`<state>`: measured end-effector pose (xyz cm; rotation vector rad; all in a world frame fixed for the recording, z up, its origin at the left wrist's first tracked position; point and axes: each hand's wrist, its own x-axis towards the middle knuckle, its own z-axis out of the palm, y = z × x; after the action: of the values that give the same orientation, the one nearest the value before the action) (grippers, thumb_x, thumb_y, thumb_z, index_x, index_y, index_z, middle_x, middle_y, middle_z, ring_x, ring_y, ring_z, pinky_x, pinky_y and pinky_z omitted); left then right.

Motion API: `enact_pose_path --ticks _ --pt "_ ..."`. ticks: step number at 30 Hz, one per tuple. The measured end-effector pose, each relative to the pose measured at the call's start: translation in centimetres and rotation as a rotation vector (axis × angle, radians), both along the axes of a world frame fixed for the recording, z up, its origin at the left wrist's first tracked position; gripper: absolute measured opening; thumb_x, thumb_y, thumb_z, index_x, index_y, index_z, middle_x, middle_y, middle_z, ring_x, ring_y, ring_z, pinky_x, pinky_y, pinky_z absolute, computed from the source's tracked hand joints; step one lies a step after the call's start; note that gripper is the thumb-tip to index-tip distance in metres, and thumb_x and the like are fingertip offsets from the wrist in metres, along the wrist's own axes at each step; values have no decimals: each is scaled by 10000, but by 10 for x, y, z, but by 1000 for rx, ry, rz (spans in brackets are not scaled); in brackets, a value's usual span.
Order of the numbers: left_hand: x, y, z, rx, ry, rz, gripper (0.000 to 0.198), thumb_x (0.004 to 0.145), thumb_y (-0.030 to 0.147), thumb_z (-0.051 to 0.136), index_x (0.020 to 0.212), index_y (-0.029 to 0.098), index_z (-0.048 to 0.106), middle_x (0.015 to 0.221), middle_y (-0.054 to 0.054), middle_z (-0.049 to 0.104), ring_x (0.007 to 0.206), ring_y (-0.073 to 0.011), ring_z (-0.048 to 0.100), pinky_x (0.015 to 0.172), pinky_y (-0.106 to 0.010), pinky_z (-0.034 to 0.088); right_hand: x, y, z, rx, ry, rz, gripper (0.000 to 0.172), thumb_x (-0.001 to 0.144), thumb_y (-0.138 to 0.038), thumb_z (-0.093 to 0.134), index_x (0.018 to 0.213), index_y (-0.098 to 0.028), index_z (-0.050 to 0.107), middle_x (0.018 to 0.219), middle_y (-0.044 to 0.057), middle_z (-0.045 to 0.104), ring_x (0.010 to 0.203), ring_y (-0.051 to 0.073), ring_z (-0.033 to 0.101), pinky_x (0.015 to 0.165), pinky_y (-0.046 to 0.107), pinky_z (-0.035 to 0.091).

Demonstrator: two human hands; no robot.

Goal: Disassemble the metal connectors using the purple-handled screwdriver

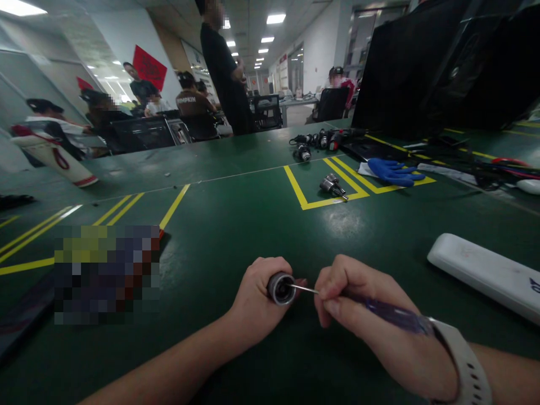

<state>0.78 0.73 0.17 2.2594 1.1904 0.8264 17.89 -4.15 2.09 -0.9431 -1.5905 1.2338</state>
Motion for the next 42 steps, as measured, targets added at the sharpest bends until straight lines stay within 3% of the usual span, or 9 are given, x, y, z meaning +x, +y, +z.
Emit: enact_pose_path --ticks 3,6,8,12,15,21,29,36,42 --pt "1 -1 0 26 35 31 207 724 268 558 558 184 468 529 40 518 519 -110 467 561 -254 352 -3 -10 2 226 -222 -90 136 757 -80 407 706 -190 469 682 6 515 636 137 491 586 273 364" --pt "3 -2 0 55 61 31 202 725 259 543 552 185 469 522 38 521 524 -115 472 567 -260 347 -5 -14 3 316 -320 -84 149 735 -62 394 713 -191 466 683 4 507 632 136 468 584 274 350" --pt "3 -2 1 60 60 17 198 724 253 539 553 185 467 519 39 520 520 -114 471 568 -259 348 -4 -12 4 255 -294 -77 136 742 -76 400 714 -192 467 695 5 512 647 137 476 598 275 358" --pt "1 -2 2 39 35 -19 194 727 259 545 566 184 467 526 41 518 513 -107 467 568 -254 357 1 -1 10 -56 -121 17 109 772 -121 418 700 -192 457 647 -7 515 617 133 477 591 276 375" --pt "-1 -2 2 21 17 -46 191 725 262 552 572 183 471 528 40 511 505 -105 468 552 -249 358 2 6 10 -181 14 59 104 769 -131 428 689 -191 459 598 -19 515 586 128 466 579 277 368" --pt "-2 -1 1 -3 3 -55 180 723 248 565 580 181 478 533 38 511 510 -104 477 532 -240 355 0 8 2 -233 162 26 116 782 -101 435 723 -186 490 605 -25 548 585 114 479 563 255 348" --pt "1 -2 -1 77 44 -7 193 729 222 563 570 177 464 520 49 510 511 -100 466 566 -251 351 0 -6 8 55 -189 -71 115 775 -115 437 702 -186 490 703 2 524 680 143 495 630 287 369" --pt "-1 -4 0 48 26 -41 191 729 236 556 572 184 462 521 47 502 507 -101 460 563 -251 353 1 3 4 -221 105 43 116 758 -103 445 684 -186 476 574 -25 519 572 123 461 585 279 358" --pt "-2 -4 0 47 7 -67 169 719 209 559 576 182 473 526 45 502 511 -99 463 545 -242 353 0 6 -4 -278 243 40 102 760 -103 452 708 -177 498 591 -14 552 576 118 479 549 256 334"
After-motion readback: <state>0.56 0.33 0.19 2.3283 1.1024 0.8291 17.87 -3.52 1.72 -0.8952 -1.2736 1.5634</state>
